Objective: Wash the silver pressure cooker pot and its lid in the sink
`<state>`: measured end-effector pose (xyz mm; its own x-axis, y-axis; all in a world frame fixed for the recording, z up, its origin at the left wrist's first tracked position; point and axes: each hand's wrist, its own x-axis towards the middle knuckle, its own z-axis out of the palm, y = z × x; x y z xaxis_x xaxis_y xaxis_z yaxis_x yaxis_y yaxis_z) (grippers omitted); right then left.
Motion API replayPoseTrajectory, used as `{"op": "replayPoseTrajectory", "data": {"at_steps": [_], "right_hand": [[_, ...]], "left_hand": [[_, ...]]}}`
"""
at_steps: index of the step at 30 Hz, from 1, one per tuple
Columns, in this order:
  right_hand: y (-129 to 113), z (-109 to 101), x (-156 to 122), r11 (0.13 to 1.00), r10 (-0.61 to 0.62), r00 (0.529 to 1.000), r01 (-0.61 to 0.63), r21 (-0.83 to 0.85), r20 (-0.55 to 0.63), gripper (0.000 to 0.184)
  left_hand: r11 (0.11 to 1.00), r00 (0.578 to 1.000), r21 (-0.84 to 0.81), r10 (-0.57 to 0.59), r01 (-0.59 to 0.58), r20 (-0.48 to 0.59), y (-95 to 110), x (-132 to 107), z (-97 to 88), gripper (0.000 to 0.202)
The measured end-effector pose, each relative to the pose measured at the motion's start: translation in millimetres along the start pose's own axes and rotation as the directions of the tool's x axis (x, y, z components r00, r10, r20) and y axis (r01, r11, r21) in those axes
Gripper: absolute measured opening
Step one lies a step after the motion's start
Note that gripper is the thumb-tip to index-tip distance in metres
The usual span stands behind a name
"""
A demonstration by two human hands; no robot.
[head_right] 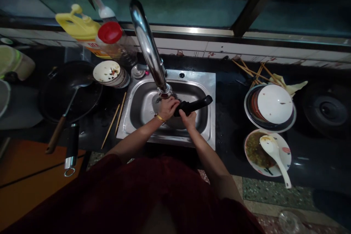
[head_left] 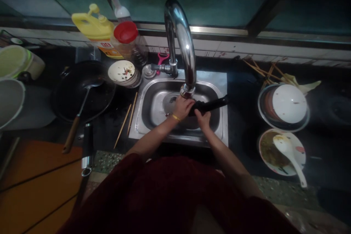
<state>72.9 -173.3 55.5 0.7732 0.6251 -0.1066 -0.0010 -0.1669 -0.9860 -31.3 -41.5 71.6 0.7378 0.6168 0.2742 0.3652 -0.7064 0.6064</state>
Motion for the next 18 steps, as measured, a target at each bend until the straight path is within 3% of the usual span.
{"op": "replayPoseTrajectory", "data": {"at_steps": [2,4,6,8,10,11,14,16,18], "right_hand": [[-1,0,-2,1.000,0.017,0.999,-0.016,0.004,-0.038,0.046],[-1,-4,-4,0.999,0.034,0.995,-0.034,-0.003,-0.091,0.048],[2,-11,-6,0.999,0.041,0.992,-0.043,-0.016,-0.123,0.048],[7,-17,-9,0.999,0.032,0.991,-0.036,-0.027,-0.129,0.048],[14,-22,-13,0.999,-0.005,0.994,0.000,-0.045,-0.112,0.051],[17,-24,-14,0.998,-0.032,0.994,0.026,-0.059,-0.107,0.053],[23,-29,-12,0.992,-0.078,0.981,0.058,-0.115,-0.179,0.060],[25,-28,-6,0.992,-0.037,0.970,0.006,-0.129,-0.239,0.062],[25,-22,1,0.994,0.053,0.977,-0.072,-0.082,-0.206,0.066]], "left_hand": [[0.996,0.996,-0.042,-0.085,0.083,-0.039,-6,2,3.8,0.020],[0.952,0.952,-0.122,-0.293,0.282,-0.090,-29,2,1.7,0.018],[0.834,0.854,-0.267,-0.516,0.483,-0.066,-57,-2,-1.9,0.013],[0.665,0.728,-0.401,-0.686,0.630,0.007,-78,-8,-3.0,0.011],[0.522,0.631,-0.484,-0.771,0.703,0.085,-86,-14,-1.7,0.014],[0.480,0.611,-0.510,-0.783,0.714,0.119,-87,-15,-1.2,0.017],[0.492,0.635,-0.532,-0.764,0.689,0.117,-81,-7,-7.8,0.023],[0.585,0.675,-0.486,-0.737,0.650,0.016,-74,3,-23.6,0.024],[0.717,0.747,-0.395,-0.656,0.574,-0.108,-64,14,-48.7,0.027]]}}
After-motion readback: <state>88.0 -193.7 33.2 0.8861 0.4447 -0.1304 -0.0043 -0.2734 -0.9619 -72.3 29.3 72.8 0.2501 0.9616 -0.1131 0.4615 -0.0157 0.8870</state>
